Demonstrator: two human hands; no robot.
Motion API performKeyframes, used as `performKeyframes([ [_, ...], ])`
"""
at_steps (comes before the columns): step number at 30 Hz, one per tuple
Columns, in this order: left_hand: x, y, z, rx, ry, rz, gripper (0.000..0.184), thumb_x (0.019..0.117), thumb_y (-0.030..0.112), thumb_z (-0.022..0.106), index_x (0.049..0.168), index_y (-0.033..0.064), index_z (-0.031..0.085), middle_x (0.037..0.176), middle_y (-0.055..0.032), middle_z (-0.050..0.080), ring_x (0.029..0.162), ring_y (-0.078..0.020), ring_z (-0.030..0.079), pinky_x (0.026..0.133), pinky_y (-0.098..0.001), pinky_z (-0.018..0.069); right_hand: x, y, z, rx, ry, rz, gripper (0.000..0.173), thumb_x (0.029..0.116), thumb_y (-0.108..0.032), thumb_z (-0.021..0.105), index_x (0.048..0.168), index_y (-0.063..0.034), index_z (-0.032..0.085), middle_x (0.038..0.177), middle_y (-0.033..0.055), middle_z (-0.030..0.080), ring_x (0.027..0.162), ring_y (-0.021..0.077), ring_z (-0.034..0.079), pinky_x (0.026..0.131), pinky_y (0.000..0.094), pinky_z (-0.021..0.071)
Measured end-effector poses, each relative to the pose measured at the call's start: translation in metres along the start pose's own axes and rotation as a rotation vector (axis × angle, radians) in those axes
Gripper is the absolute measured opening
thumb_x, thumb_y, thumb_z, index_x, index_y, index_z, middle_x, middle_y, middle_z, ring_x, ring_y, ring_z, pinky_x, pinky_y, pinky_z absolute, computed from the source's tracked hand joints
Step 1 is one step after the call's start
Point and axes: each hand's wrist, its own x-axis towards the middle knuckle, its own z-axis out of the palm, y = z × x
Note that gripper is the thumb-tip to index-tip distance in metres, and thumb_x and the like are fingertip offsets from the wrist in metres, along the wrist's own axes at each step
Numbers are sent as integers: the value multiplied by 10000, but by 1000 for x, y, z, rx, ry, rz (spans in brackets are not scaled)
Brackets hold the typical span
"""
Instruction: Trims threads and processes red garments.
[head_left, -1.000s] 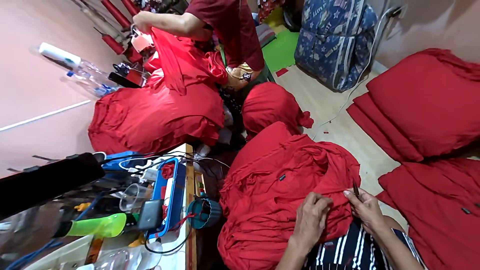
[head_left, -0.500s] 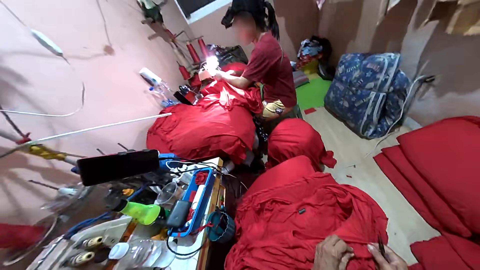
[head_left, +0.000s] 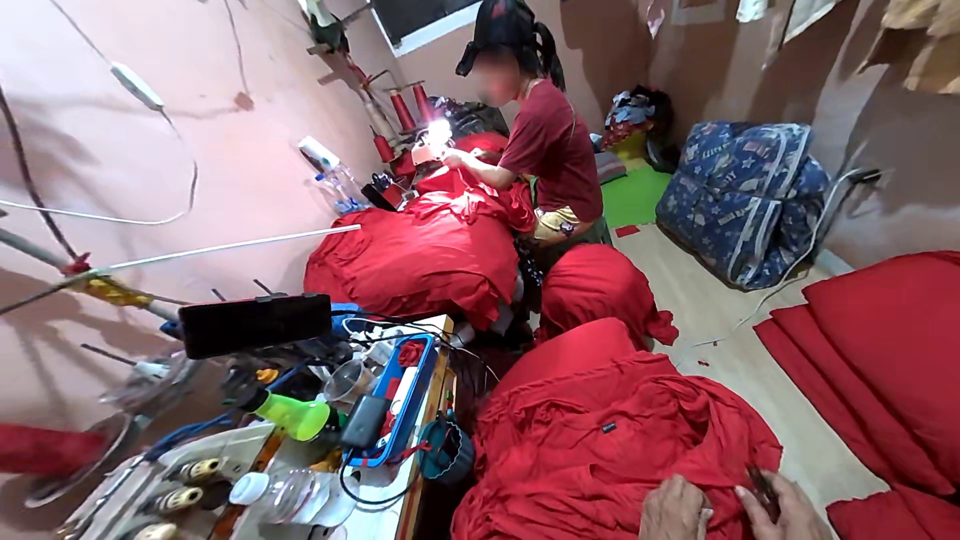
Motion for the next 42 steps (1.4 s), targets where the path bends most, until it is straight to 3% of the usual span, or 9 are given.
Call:
performKeyframes([
  [4,-3,0,3,20,82,45,126,886,8,643,953,-74,712,954,-219,706,902,-346,720,800,-458,598,-1,-57,1,-74,26,-285,345,954,-152,646,1200,91,652,1100,286,677,921,454,697,754,637,541],
  [8,-4,18,-13,7,-12,-139,301,913,36,632,1139,-157,678,1150,-295,700,1083,-391,703,978,-467,545,12,-41,27,46,-278,-102,475,1012,-328,556,1283,55,631,1234,257,655,1119,403,647,962,598,477],
  [10,-6,12,-8,8,45,-73,216,924,-6,589,1045,-148,698,1063,-284,707,995,-386,721,899,-462,578,14,-21,30,76,-309,-15,457,1034,-320,529,1258,64,636,1217,259,659,1143,387,635,1003,577,455],
  [12,-8,-2,4,16,136,21,124,913,-22,596,934,-103,688,926,-229,690,859,-341,719,779,-430,607,14,-9,28,90,-292,-60,426,1029,-301,504,1207,57,652,1125,242,679,1064,374,660,930,592,484],
  [16,-6,-1,4,-28,117,-23,133,936,-6,592,951,-105,679,940,-228,684,865,-340,716,783,-433,603,14,-1,17,119,-319,-73,396,1016,-297,523,1184,34,661,1031,192,688,958,307,667,866,534,507],
  [20,-6,-2,1,-38,113,-33,130,945,-2,583,927,-88,679,931,-219,681,847,-323,713,765,-411,604,8,6,8,15,-375,-135,392,1000,-281,531,1215,12,680,1138,199,688,1043,363,673,881,614,498],
  [25,-6,-2,1,-42,136,-41,111,941,2,599,918,-79,671,920,-212,684,830,-316,714,753,-401,603,-2,1,-3,-148,-335,-196,322,991,-183,575,1228,-11,708,1081,217,689,951,419,688,782,648,517],
  [35,-2,-2,-4,-102,108,-141,135,962,8,572,938,-92,660,907,-212,669,809,-311,698,735,-417,585,0,4,-12,-174,-422,-196,338,975,-106,615,1300,-80,708,1109,209,695,979,421,683,808,652,505],
  [42,-6,-2,-5,-104,100,-97,134,952,12,572,920,-78,666,905,-204,669,829,-314,694,750,-425,582,-6,-3,2,-210,-306,-201,309,991,-100,603,1278,-57,709,1105,230,698,969,455,688,771,669,509],
])
